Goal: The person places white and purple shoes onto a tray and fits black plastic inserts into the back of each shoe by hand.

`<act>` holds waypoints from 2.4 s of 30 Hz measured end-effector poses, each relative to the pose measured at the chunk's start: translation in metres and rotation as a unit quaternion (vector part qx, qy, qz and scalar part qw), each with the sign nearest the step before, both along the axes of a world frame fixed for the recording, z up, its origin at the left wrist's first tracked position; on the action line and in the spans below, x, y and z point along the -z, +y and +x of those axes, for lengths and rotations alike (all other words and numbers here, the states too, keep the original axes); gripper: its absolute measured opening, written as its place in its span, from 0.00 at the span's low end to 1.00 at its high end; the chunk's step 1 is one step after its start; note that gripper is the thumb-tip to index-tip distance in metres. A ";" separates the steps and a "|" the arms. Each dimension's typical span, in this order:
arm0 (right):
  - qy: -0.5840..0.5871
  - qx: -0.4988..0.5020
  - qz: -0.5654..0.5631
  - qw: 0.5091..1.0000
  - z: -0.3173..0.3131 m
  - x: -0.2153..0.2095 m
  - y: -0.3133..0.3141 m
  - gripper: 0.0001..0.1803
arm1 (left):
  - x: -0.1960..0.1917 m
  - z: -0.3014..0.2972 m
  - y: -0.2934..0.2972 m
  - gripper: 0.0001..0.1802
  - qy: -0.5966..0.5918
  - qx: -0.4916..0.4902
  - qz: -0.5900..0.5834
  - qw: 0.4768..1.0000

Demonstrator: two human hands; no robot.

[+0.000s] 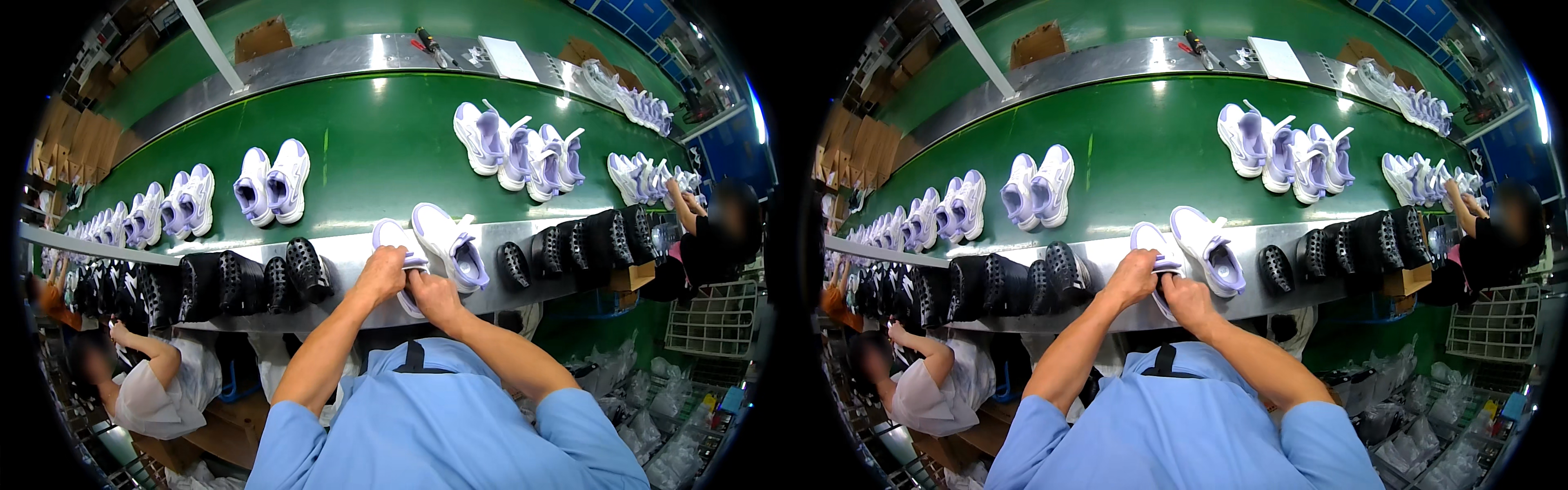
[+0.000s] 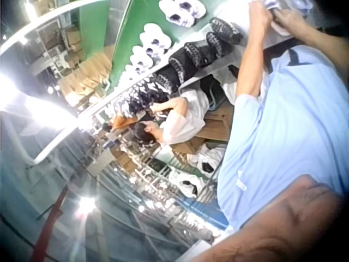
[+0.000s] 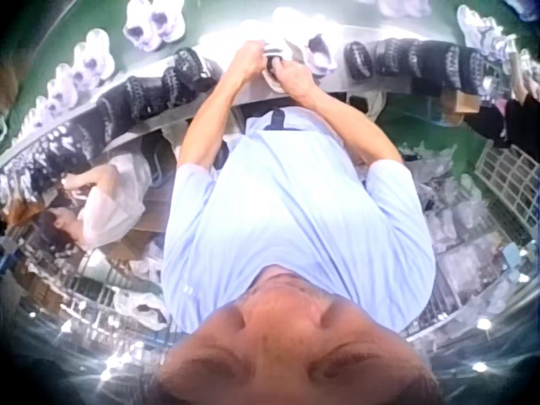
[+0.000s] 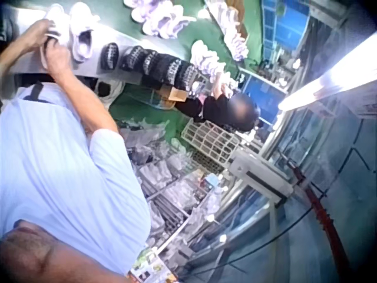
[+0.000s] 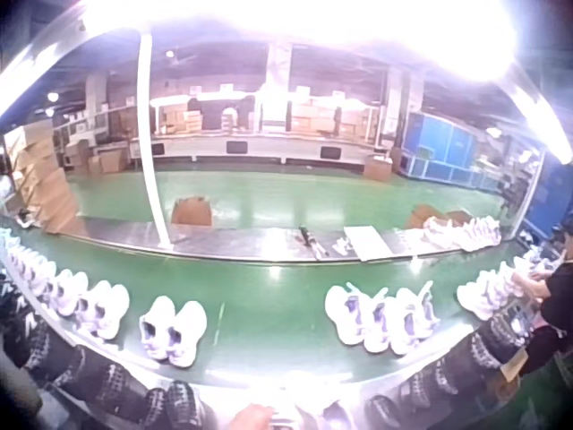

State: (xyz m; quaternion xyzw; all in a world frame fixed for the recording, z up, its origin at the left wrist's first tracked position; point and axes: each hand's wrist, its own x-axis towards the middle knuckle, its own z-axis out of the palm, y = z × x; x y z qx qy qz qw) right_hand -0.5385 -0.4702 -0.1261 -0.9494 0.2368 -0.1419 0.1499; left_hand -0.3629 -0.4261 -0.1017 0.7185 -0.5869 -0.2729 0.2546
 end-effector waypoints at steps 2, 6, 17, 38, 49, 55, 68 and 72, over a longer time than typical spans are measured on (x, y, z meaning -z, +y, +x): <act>-0.017 0.021 0.017 0.999 0.013 0.008 0.001 0.08 | -0.002 0.002 -0.003 0.19 -0.002 -0.007 0.023 1.000; -0.139 0.092 0.124 0.978 0.014 0.000 0.008 0.09 | 0.006 0.001 0.028 0.33 0.085 -0.111 -0.088 0.986; -0.027 0.147 0.249 0.957 0.031 -0.008 -0.021 0.23 | 0.053 -0.046 0.065 0.33 0.098 -0.408 -0.035 0.907; -0.002 -0.360 0.091 0.929 0.059 -0.032 -0.075 0.20 | 0.040 -0.036 0.054 0.22 0.050 -0.436 -0.014 0.898; 0.000 -0.436 0.004 0.900 0.070 -0.036 -0.075 0.16 | 0.050 -0.034 0.056 0.15 0.034 -0.439 -0.039 0.897; -0.071 -0.380 0.060 0.920 0.055 -0.032 -0.068 0.19 | 0.052 -0.040 0.058 0.13 0.059 -0.467 -0.049 0.881; -0.129 -0.309 0.126 0.934 0.052 -0.038 -0.056 0.23 | 0.018 -0.035 0.064 0.19 -0.006 -0.343 -0.103 0.934; -0.161 -0.265 0.203 0.929 0.049 -0.034 -0.054 0.17 | 0.021 -0.039 0.065 0.20 -0.031 -0.337 -0.073 0.938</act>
